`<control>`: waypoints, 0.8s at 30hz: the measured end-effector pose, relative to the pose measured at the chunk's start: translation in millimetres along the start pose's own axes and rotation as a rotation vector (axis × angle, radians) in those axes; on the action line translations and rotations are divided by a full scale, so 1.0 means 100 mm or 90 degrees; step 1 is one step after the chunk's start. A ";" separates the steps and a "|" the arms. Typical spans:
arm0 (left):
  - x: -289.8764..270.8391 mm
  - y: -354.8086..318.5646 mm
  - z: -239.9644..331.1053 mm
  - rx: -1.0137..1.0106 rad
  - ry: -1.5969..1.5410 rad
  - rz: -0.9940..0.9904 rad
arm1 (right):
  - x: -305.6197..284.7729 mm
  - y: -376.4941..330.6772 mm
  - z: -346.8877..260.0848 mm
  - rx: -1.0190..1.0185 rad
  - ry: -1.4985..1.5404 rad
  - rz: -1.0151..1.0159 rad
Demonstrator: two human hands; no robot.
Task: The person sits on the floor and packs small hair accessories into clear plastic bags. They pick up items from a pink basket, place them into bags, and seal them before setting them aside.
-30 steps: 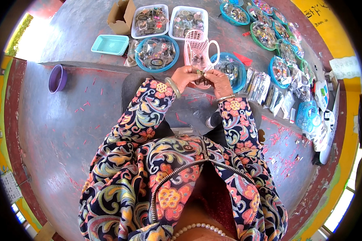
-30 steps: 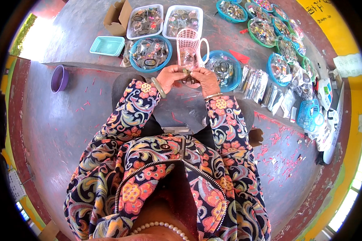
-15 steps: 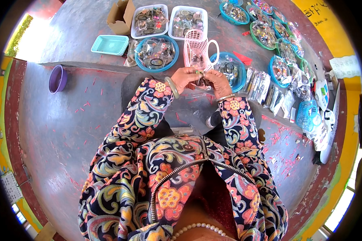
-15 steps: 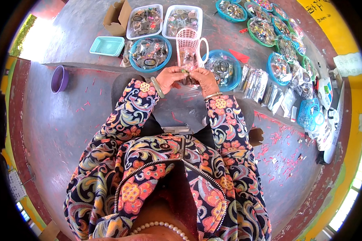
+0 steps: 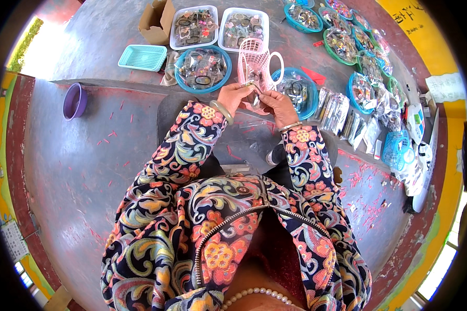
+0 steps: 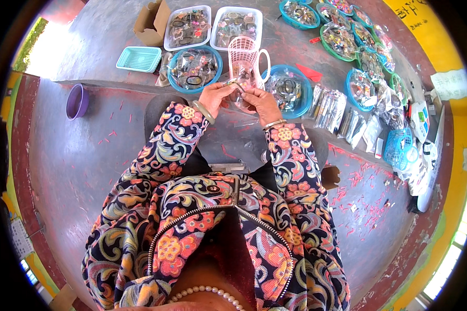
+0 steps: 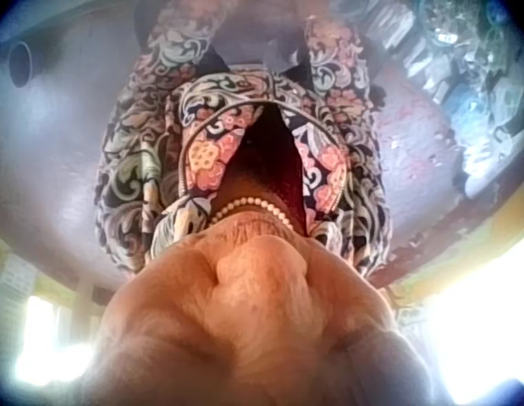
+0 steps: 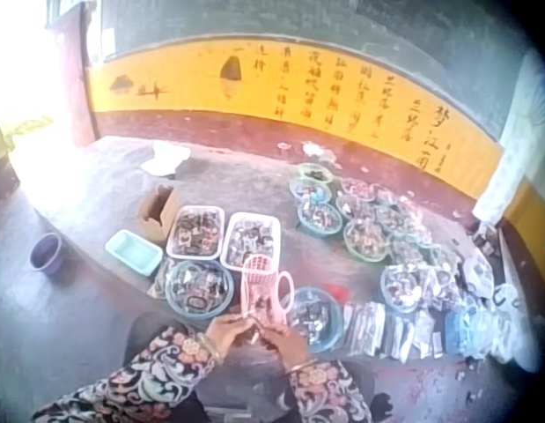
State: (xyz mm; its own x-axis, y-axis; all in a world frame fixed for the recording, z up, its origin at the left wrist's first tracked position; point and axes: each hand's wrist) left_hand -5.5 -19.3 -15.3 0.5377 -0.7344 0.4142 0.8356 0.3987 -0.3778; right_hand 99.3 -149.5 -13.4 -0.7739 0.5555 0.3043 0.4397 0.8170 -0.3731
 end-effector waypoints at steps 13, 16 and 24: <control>-0.01 -0.01 0.01 -0.005 -0.032 -0.071 | -0.04 0.03 0.08 -0.027 -0.019 0.001; -0.05 0.01 -0.01 -0.005 -0.049 -0.072 | -0.05 0.05 0.09 -0.011 -0.025 0.008; -0.02 -0.02 0.03 -0.041 -0.058 -0.097 | -0.09 0.04 0.11 -0.025 0.005 0.015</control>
State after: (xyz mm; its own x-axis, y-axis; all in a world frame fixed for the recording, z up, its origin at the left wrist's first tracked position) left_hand -7.7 -16.7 -13.6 0.4163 -0.7293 0.5430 0.9006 0.2485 -0.3567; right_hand 102.7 -152.4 -27.4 -0.7594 0.5761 0.3023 0.4761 0.8088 -0.3454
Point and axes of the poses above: each hand's wrist, its own y-axis towards the middle knuckle, its own x-axis out of the palm, z = x × y, and after that the axes turned 4 degrees about -z, right-handed
